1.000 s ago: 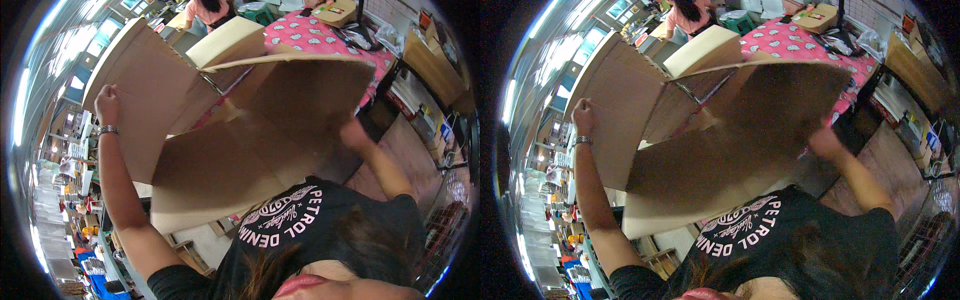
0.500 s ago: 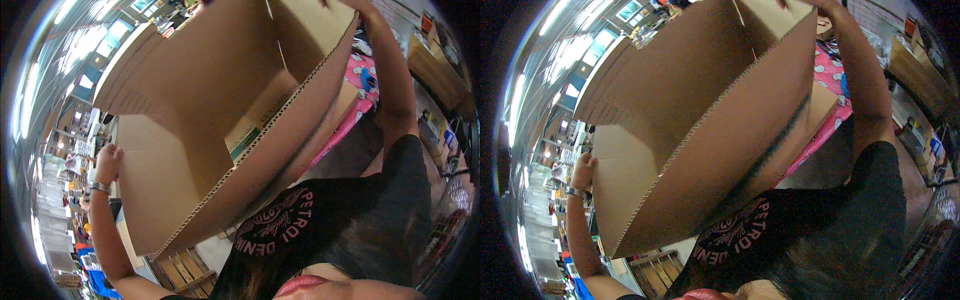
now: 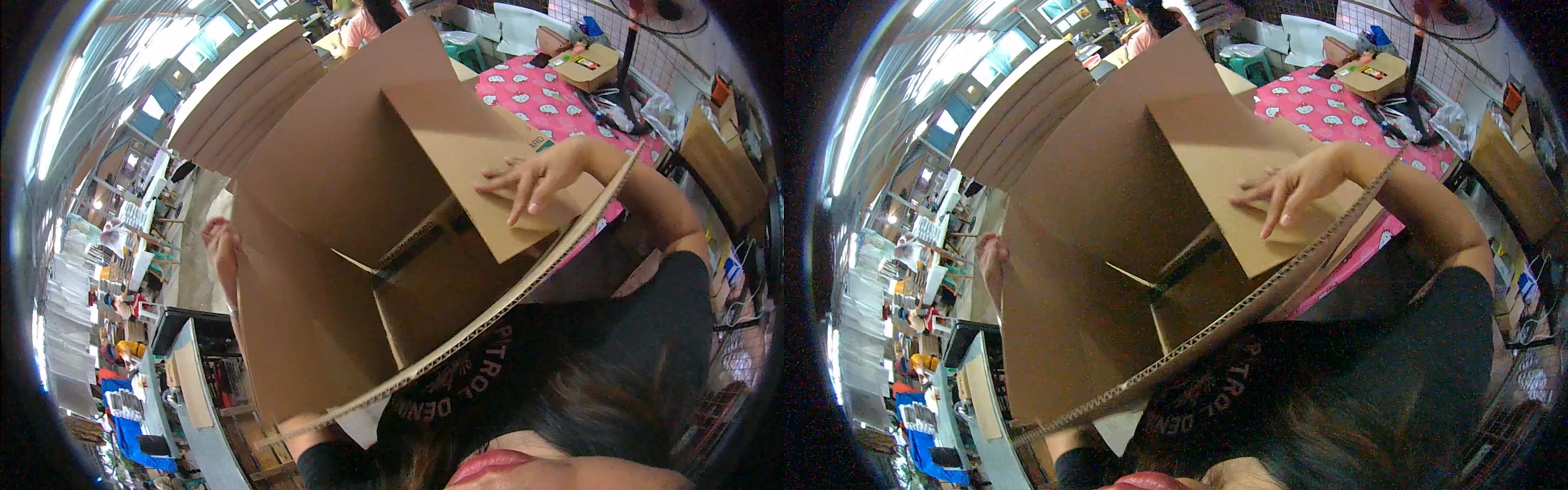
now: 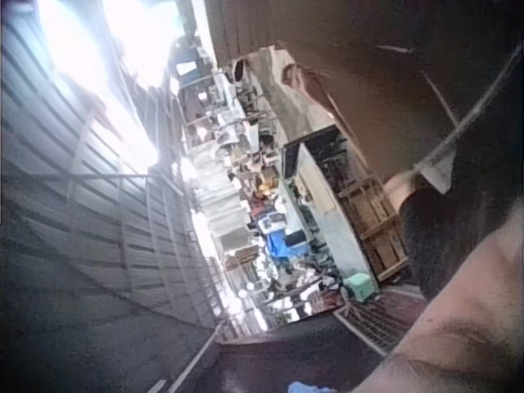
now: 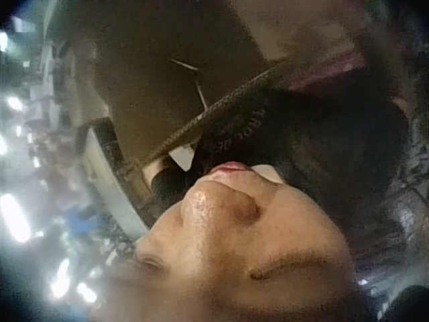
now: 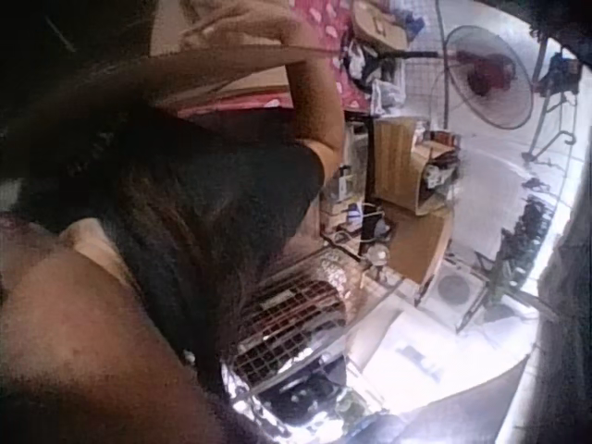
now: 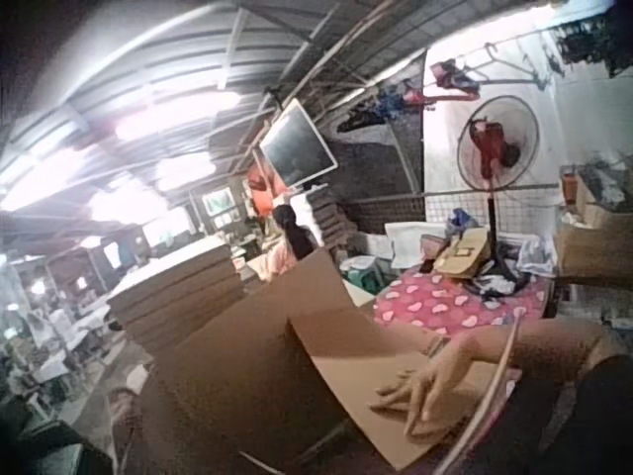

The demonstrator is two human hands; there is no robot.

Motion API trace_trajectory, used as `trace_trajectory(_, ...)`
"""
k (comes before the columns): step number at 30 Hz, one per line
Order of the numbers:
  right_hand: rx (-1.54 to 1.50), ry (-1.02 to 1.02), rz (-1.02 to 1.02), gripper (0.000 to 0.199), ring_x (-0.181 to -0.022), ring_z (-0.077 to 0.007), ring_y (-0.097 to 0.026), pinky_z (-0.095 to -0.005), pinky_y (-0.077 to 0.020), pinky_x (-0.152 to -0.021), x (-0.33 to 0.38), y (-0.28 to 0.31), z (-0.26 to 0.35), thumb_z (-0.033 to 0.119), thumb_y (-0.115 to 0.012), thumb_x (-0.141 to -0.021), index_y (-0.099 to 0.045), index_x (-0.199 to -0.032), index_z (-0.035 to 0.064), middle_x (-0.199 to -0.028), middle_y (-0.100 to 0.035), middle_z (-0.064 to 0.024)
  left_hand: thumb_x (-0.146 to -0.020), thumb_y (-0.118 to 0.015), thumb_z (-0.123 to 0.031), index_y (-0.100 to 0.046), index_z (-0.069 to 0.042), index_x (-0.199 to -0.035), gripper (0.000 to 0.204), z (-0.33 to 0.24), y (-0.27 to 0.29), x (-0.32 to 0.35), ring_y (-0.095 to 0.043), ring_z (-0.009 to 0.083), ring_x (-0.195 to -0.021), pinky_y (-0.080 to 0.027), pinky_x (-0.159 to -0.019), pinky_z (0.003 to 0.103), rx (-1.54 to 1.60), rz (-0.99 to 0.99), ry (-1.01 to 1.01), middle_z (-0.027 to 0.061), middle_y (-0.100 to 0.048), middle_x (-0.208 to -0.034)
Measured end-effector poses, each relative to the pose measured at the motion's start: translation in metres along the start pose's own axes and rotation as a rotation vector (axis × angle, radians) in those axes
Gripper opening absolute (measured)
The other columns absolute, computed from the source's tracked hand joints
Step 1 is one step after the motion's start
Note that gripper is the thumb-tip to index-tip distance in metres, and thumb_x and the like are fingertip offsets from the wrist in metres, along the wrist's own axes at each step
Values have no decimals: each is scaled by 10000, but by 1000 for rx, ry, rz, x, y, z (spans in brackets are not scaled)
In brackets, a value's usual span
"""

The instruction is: The person picks up a wooden pallet, folds a cardboard box, and marks it with a marker. They then tape the box shut after placing a stack of boards inside.

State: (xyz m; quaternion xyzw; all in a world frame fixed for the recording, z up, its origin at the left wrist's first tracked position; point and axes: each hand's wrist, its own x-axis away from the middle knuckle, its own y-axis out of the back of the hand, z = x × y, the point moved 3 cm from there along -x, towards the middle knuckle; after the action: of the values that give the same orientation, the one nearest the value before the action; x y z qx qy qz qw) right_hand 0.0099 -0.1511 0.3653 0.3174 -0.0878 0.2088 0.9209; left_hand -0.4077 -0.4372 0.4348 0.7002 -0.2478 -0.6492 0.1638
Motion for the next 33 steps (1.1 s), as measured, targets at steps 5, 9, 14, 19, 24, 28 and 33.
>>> trace_trajectory(5,-44,-30,19,398,-1367,-185,-270,-462,-15,-1122,-29,-33,3,331,-478,-949,-528,-1293,136,-1429,-395,-26,-816,-514,-74,-581,-26,-934,144,32,-81,-4,-492,302,-981,-418,-842,383,-115,241,393,144,-552,-1005)
trace_trajectory(9,-506,-226,-396,439,-1330,-187,-323,-439,-146,-1110,6,-24,-34,364,-469,-945,-536,-1268,75,-1371,-461,-61,-897,-509,-358,-448,-74,-1318,511,-63,-142,41,-261,367,-1333,-270,-1073,447,-183,980,279,191,-380,-1393)
trace_trajectory(14,-562,35,-1008,412,-1187,-230,-483,-423,-316,-1028,68,-103,-26,397,-622,-847,-641,-1039,32,-1152,-619,-82,-948,-305,-527,-520,-7,-1265,645,-34,-24,130,-228,264,-1382,-66,-1132,395,477,1040,533,156,-470,-1353)
trace_trajectory(19,-313,-70,-1463,331,-966,-153,-587,-332,-437,-885,36,-141,-58,262,-708,-776,-649,-990,17,-1018,-660,-43,-657,-253,-892,-320,57,-1370,1189,-95,30,187,-166,292,-1386,-47,-1130,450,1429,192,825,193,-290,-1452)
trace_trajectory(24,-817,-213,-1288,546,-1032,-180,-563,-319,-437,-909,4,-110,-33,244,-737,-757,-538,-1196,-13,-1073,-611,-96,-835,-487,-601,-423,17,-1297,775,-88,10,225,-453,240,-1133,-358,-941,389,562,-341,1242,160,-468,-1267)
trace_trajectory(28,-230,-395,-1598,811,-1286,-322,-326,-407,-318,-1038,-14,-100,-19,293,-752,-732,-327,-1384,67,-1404,-289,-206,-886,-617,-284,-487,48,-1204,478,-68,-5,225,-570,190,-917,-475,-778,316,282,-472,1312,139,-590,-1059)
trace_trajectory(33,633,-761,-1002,842,-1369,-423,-117,-573,-188,-1067,-30,-43,3,353,-773,-658,-379,-1379,173,-1497,-123,-182,-867,-646,-198,-528,107,-1140,426,-58,-1,201,-577,196,-908,-467,-808,307,357,-58,1290,166,-612,-1045)
